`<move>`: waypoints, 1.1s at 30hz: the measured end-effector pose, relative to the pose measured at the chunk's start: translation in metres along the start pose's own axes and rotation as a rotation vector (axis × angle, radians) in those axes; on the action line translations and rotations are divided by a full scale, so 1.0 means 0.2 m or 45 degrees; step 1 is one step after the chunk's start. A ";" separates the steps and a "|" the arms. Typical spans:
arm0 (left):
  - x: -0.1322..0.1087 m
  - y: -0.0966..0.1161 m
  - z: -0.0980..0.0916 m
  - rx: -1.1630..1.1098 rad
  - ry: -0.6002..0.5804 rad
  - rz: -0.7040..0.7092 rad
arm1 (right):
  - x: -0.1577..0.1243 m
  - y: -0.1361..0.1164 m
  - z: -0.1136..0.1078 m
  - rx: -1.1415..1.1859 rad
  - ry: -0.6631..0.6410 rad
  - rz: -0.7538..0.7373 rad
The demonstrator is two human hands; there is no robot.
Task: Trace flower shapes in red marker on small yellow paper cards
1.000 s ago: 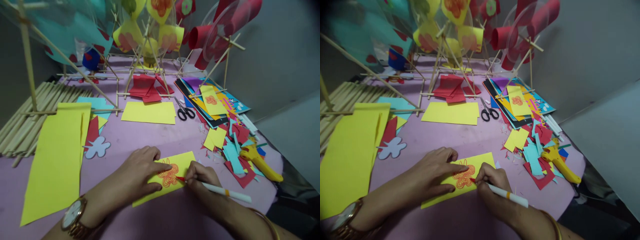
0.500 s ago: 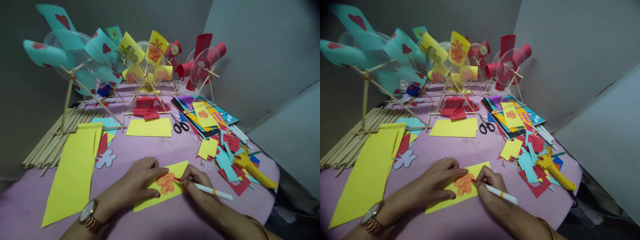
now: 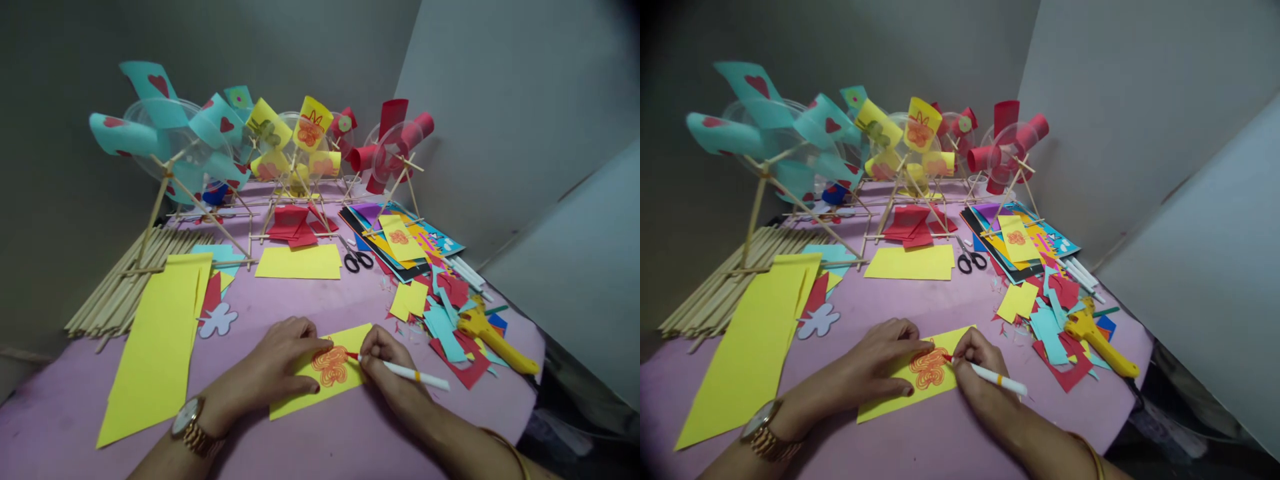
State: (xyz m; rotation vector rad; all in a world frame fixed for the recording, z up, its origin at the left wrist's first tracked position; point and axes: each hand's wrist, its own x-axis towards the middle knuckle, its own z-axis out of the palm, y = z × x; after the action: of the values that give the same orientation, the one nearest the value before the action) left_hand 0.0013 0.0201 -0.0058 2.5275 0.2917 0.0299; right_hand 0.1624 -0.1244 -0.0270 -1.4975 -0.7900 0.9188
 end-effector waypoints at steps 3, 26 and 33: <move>0.00 0.00 -0.01 -0.034 0.020 0.018 | 0.02 -0.01 0.00 0.124 0.144 0.000; -0.01 0.00 0.00 -0.043 -0.012 -0.016 | -0.06 0.02 0.06 -0.412 -0.387 -0.254; -0.01 0.01 -0.01 -0.055 -0.048 -0.031 | -0.04 0.03 0.06 -0.451 -0.411 -0.186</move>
State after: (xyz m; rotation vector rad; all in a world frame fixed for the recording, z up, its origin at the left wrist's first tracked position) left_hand -0.0001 0.0200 -0.0030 2.4787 0.3031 -0.0210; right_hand 0.1477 -0.1270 -0.0319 -1.5861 -1.3368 0.9569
